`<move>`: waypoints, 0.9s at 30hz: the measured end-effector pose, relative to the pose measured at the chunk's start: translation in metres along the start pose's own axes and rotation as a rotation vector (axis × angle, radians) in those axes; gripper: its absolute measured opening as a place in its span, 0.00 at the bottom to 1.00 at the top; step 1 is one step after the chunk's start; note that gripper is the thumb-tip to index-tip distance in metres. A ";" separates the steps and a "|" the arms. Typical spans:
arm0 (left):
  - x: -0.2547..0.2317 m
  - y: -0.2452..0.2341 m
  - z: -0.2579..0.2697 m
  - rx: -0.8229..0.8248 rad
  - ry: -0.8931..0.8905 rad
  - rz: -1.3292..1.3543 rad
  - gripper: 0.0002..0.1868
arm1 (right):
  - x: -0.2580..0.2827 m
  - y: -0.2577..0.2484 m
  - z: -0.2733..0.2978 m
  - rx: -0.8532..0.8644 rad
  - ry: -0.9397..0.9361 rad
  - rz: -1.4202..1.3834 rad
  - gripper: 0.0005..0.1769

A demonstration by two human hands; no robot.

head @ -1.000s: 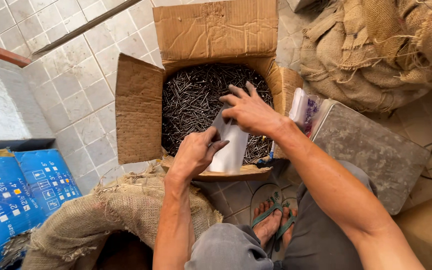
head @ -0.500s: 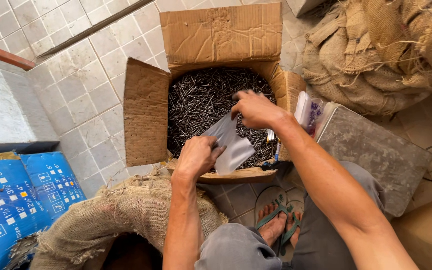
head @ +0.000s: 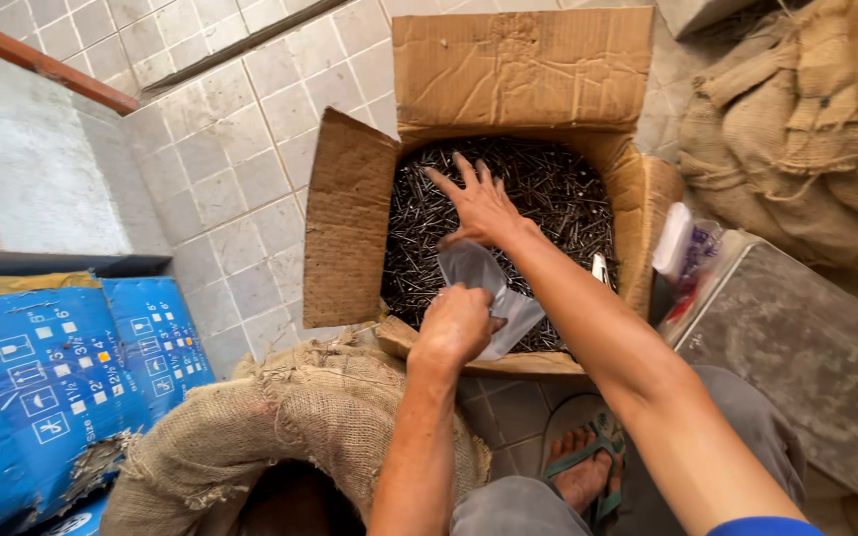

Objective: The person picks up metal nails from a cardboard box by hand and places them into a small plastic bag, then uses a stapler to close the bag.

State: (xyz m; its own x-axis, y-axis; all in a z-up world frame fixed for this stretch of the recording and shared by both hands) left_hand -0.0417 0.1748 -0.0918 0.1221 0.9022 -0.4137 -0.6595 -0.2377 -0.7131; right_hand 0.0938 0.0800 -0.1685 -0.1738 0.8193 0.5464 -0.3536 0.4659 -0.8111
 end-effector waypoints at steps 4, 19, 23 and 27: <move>0.003 0.007 -0.004 0.008 -0.025 -0.023 0.19 | 0.027 0.003 -0.004 0.050 -0.030 0.063 0.79; 0.004 -0.025 0.012 0.012 -0.144 0.072 0.16 | 0.022 0.032 -0.029 0.020 0.080 -0.017 0.50; 0.008 -0.023 0.008 0.016 -0.155 0.077 0.15 | 0.042 0.021 -0.015 0.073 0.101 -0.004 0.51; 0.008 -0.022 0.006 0.011 -0.166 0.079 0.15 | 0.033 0.028 -0.015 0.056 0.042 0.085 0.55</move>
State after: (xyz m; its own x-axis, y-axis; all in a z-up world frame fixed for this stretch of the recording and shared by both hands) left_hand -0.0306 0.1897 -0.0759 -0.0543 0.9280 -0.3686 -0.6707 -0.3074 -0.6750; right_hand 0.0918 0.1255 -0.1761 -0.1672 0.8689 0.4659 -0.3901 0.3757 -0.8407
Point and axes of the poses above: each hand's wrist, its own z-axis away from the middle knuckle, its own y-axis out of the palm, x = y × z, the point moved 4 cm from there along -z, towards the middle knuckle, and after that the axes turned 4 degrees about -x, right-handed, at the moved point
